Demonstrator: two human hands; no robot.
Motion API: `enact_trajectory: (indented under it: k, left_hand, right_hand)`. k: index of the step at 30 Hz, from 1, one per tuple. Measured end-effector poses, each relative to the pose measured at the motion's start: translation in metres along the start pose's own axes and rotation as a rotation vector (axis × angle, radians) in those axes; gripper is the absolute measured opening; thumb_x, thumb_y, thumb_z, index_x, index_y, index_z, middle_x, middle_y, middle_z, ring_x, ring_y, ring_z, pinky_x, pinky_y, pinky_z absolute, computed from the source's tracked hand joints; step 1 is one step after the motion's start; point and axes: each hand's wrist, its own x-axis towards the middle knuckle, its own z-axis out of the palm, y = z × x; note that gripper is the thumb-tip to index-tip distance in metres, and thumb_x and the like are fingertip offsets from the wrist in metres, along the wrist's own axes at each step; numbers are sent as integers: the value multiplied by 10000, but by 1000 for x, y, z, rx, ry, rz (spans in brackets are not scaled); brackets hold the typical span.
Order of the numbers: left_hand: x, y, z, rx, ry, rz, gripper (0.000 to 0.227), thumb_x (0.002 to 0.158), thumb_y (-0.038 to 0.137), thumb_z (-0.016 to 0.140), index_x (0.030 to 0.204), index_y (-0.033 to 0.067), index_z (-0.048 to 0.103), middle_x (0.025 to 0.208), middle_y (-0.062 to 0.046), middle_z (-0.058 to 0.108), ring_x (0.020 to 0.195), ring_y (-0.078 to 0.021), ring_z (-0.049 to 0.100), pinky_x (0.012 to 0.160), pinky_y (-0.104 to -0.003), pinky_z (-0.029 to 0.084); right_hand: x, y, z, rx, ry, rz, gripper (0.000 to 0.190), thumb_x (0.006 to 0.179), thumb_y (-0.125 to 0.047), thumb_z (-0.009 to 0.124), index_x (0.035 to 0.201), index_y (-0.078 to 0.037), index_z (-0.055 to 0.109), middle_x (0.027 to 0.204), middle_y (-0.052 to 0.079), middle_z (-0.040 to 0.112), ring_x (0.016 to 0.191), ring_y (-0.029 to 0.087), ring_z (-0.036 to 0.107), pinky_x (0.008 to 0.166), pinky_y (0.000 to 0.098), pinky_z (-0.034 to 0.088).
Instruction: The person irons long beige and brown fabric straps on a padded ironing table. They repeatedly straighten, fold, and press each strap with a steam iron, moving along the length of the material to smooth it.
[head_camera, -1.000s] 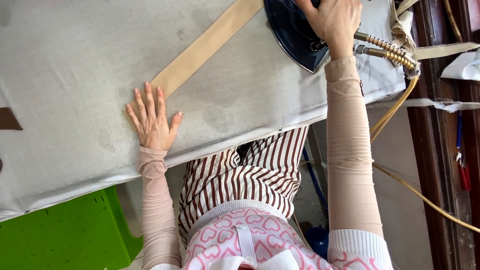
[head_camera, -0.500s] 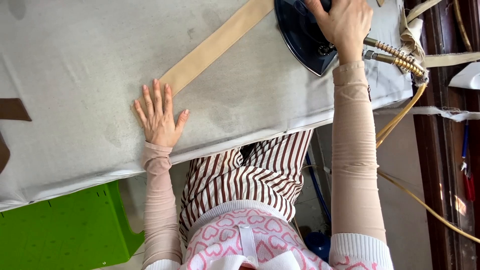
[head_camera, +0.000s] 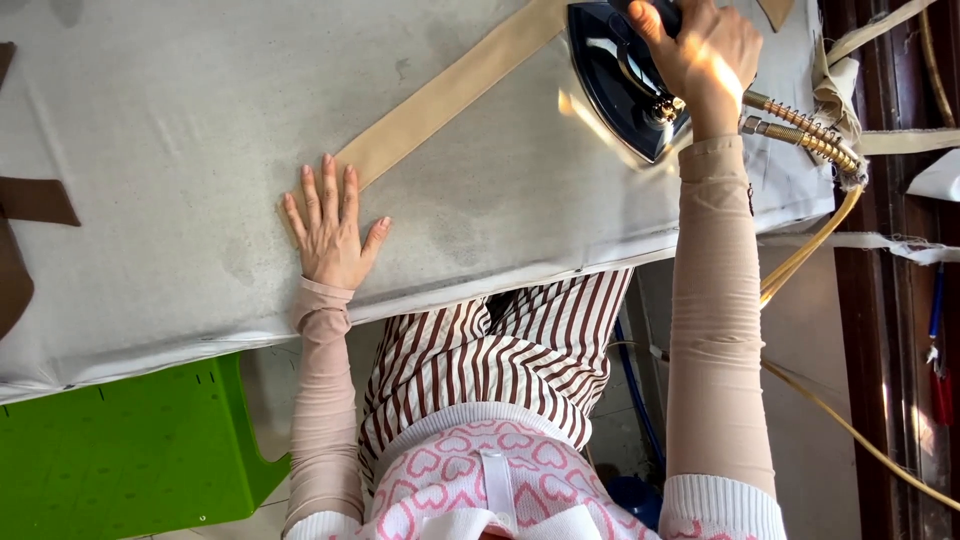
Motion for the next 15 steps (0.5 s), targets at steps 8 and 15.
enact_trajectory:
  k: [8, 15]
  left_hand:
    - [15, -11, 18, -205, 244, 56, 607, 987, 486, 528, 1455, 103, 482, 1552, -138, 348, 1434, -419, 257, 1115, -676, 181]
    - [70, 8, 8, -159, 308, 232, 424, 932, 302, 644, 1285, 70, 613, 1338, -111, 565, 1196, -329, 517, 957, -515, 357]
  right_hand:
    - [2, -11, -15, 4, -41, 32, 903, 1080, -911, 249, 740, -170, 637, 525, 50, 497, 459, 301, 545, 395, 413, 325]
    - [3, -19, -30, 36, -125, 71, 814, 1106, -805, 355, 749, -125, 624, 553, 118, 563, 480, 360, 564, 400, 435, 338]
